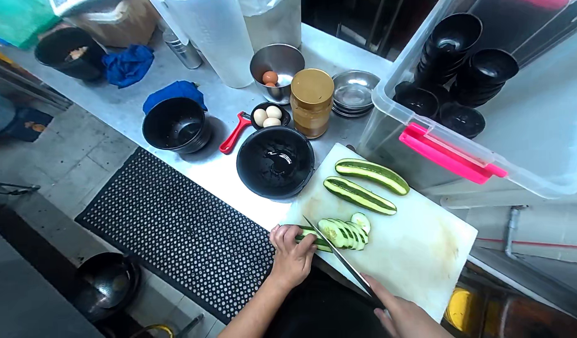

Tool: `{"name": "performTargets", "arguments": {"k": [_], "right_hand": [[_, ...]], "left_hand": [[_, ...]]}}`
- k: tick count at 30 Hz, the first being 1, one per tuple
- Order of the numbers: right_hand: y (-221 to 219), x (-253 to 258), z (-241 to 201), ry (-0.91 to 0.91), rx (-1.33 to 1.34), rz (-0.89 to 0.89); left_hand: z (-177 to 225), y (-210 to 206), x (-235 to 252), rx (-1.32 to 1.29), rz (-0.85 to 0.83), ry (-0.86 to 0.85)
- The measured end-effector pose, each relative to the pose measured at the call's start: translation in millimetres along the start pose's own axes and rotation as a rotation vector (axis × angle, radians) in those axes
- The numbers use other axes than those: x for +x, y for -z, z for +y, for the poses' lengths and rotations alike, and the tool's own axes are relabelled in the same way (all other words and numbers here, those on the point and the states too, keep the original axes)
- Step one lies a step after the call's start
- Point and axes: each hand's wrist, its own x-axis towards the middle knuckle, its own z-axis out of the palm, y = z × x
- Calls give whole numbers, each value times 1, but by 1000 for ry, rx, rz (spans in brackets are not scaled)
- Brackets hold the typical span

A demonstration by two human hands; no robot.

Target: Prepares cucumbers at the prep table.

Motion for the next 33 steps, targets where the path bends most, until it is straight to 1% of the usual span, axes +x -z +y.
{"name": "performTargets", "arguments": {"k": [4,7,11,14,17,20,25,33], "right_hand": [[-14,44,-1,-49,-2,-55],[-16,57,0,-58,-5,-61],[-6,44,-5,-79,-56,-44],[3,20,-11,-50,-75,33],[13,-4,-14,-23,-72,64],[16,-17,-12,-24,-61,44],[14,-19,-8,-47,-54,-13],[9,-16,-11,-46,-51,-12]], "left_hand": [[-1,-2,-1,-6,12,-6],[-2,-3,0,-4,19,-6],[1,1,2,2,-7,16],[0,3,1,4,-22,24],[0,3,3,14,-27,18],[0,4,2,19,-29,16],[0,1,1,11,-2,9],[-1,0,0,5,6,7]]}}
